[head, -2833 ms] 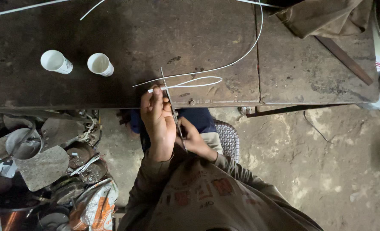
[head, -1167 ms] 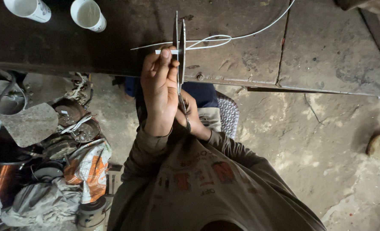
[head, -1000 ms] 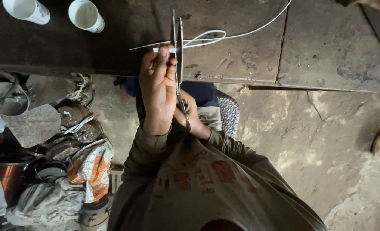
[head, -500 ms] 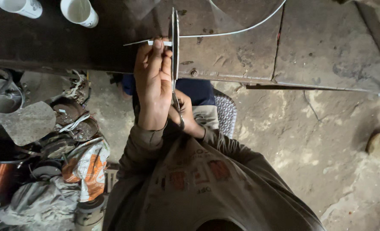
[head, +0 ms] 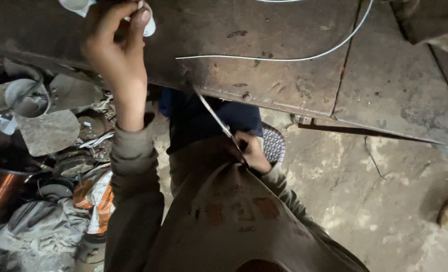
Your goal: The person repeatedly measures and cuts short segments from a long white plastic rod using scissors. Cut pieces are placed into a small white cup on the workbench.
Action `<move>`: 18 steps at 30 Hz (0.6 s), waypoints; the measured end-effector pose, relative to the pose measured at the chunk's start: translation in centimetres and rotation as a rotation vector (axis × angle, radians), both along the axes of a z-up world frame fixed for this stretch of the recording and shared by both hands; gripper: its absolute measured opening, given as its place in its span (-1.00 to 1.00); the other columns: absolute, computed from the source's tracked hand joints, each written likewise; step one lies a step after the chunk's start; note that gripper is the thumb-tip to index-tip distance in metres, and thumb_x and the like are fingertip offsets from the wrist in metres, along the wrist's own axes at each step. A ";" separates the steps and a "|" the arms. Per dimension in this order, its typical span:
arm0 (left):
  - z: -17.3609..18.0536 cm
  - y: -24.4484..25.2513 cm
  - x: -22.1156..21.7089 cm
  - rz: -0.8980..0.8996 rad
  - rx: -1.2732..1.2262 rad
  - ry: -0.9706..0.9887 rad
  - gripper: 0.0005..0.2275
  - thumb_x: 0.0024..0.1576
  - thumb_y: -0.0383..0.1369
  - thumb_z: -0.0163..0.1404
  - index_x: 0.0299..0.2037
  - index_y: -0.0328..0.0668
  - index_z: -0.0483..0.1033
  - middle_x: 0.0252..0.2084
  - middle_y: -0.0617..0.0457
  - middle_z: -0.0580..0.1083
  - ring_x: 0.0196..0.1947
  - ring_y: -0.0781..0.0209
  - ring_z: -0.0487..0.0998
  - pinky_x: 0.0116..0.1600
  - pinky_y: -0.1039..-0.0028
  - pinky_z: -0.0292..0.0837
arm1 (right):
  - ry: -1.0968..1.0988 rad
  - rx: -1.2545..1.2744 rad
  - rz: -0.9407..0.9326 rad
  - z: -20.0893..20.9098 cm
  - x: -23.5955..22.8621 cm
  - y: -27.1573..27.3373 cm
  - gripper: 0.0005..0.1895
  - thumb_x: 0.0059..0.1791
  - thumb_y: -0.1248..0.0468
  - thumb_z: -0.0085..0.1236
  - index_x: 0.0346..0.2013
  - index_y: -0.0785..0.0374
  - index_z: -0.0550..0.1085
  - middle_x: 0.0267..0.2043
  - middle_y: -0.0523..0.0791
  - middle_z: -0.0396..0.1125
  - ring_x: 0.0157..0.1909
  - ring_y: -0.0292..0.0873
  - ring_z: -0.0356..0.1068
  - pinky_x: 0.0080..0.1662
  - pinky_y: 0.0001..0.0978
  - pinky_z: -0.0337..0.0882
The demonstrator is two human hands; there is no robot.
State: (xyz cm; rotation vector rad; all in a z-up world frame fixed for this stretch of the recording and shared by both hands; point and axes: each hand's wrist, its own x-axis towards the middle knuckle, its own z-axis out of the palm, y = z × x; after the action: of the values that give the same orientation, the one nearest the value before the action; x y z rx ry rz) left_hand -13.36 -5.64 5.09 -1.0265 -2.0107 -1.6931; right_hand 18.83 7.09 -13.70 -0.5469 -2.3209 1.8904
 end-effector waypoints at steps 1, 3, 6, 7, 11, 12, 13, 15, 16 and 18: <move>0.2 -0.1 -0.5 -0.005 -0.019 0.009 -0.90 0.37 -0.54 0.23 0.03 -0.32 0.62 -0.10 -0.03 0.58 -0.30 0.26 0.61 -0.29 0.52 0.46 | -0.007 0.037 0.011 -0.3 0.6 0.2 -0.84 -0.06 0.37 0.35 -0.36 0.31 0.47 -0.46 -0.20 0.28 -0.38 -0.36 0.21 -0.33 -0.46 0.22; 0.4 0.1 -1.3 -0.026 -0.054 0.024 -0.90 0.33 -0.57 0.21 -0.01 -0.33 0.60 -0.11 -0.06 0.59 -0.32 0.23 0.61 -0.31 0.53 0.46 | 0.053 0.077 0.064 -0.8 1.4 0.6 -0.78 -0.16 0.42 0.29 -0.25 0.34 0.48 -0.34 -0.16 0.32 -0.29 -0.33 0.27 -0.27 -0.45 0.29; 0.4 0.4 -1.7 0.078 -0.136 0.158 -0.88 0.33 -0.52 0.23 0.00 -0.30 0.59 -0.09 -0.04 0.61 -0.19 0.17 0.68 -0.13 0.41 0.51 | 0.110 0.074 0.166 -1.3 2.2 0.7 -0.59 -0.29 0.51 0.19 -0.14 0.40 0.47 -0.23 -0.07 0.34 -0.20 -0.24 0.32 -0.19 -0.39 0.35; 0.4 0.4 -1.6 0.080 -0.146 0.153 -0.88 0.33 -0.53 0.19 0.01 -0.31 0.58 -0.07 -0.05 0.61 -0.16 0.15 0.68 -0.10 0.38 0.53 | 0.036 0.070 0.183 -1.5 2.3 0.7 -0.59 -0.30 0.52 0.22 -0.15 0.40 0.49 -0.27 -0.05 0.36 -0.23 -0.20 0.33 -0.22 -0.37 0.36; 0.5 0.7 -1.3 0.136 -0.157 0.227 -0.91 0.39 -0.50 0.11 0.04 -0.29 0.57 -0.05 -0.07 0.61 -0.09 0.07 0.68 0.00 0.28 0.54 | 0.103 0.322 0.291 -1.4 1.6 1.2 -0.48 -0.28 0.49 0.25 0.00 0.38 0.50 -0.11 0.05 0.45 -0.12 -0.07 0.47 -0.09 -0.33 0.49; 0.5 1.0 -1.1 0.156 -0.155 0.267 -0.93 0.42 -0.47 0.12 0.04 -0.27 0.57 -0.05 -0.05 0.61 -0.07 0.05 0.68 0.02 0.26 0.54 | 0.058 0.339 0.326 -1.2 1.5 1.4 -0.53 -0.22 0.44 0.26 0.00 0.34 0.52 -0.11 0.05 0.47 -0.13 -0.05 0.48 -0.07 -0.31 0.50; 0.5 1.2 -0.6 0.172 -0.218 0.093 -0.90 0.38 -0.42 0.11 0.03 -0.21 0.56 -0.07 0.01 0.63 -0.23 0.06 0.63 -0.06 0.29 0.52 | 0.014 0.356 0.361 -0.9 1.5 1.7 -0.59 -0.16 0.39 0.28 0.00 0.30 0.53 -0.11 0.04 0.49 -0.13 -0.04 0.50 -0.06 -0.29 0.51; 0.5 2.4 0.8 0.160 -0.347 -0.253 -0.85 0.29 -0.33 0.08 0.02 -0.09 0.55 -0.10 0.13 0.67 -0.54 0.05 0.55 -0.22 0.35 0.48 | -0.044 0.449 0.410 -0.2 1.3 2.5 -0.53 -0.20 0.32 0.32 0.01 0.30 0.54 -0.11 0.08 0.49 -0.12 0.04 0.49 -0.04 -0.22 0.49; 0.5 3.4 1.2 0.069 -0.283 -0.070 -0.87 0.31 -0.37 0.07 0.01 -0.14 0.55 -0.09 0.06 0.64 -0.40 0.04 0.58 -0.15 0.33 0.49 | -0.060 0.523 0.427 0.2 1.3 2.9 -0.42 -0.30 0.31 0.33 0.02 0.34 0.53 -0.10 0.13 0.47 -0.10 0.10 0.47 -0.03 -0.17 0.46; 0.3 5.7 1.9 -0.126 -0.151 0.289 -0.90 0.35 -0.45 0.04 0.00 -0.25 0.55 -0.09 -0.07 0.59 -0.14 0.00 0.65 -0.01 0.29 0.52 | -0.212 0.613 0.508 1.0 1.5 3.4 -0.34 -0.33 0.26 0.35 0.06 0.35 0.49 -0.10 0.15 0.45 -0.04 0.15 0.43 0.04 -0.13 0.41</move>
State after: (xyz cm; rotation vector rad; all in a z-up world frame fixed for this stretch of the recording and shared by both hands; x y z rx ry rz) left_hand -11.43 0.02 5.38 -1.3881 -1.9406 -1.3712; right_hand 20.35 10.48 -12.75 -0.0888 -3.2059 1.1538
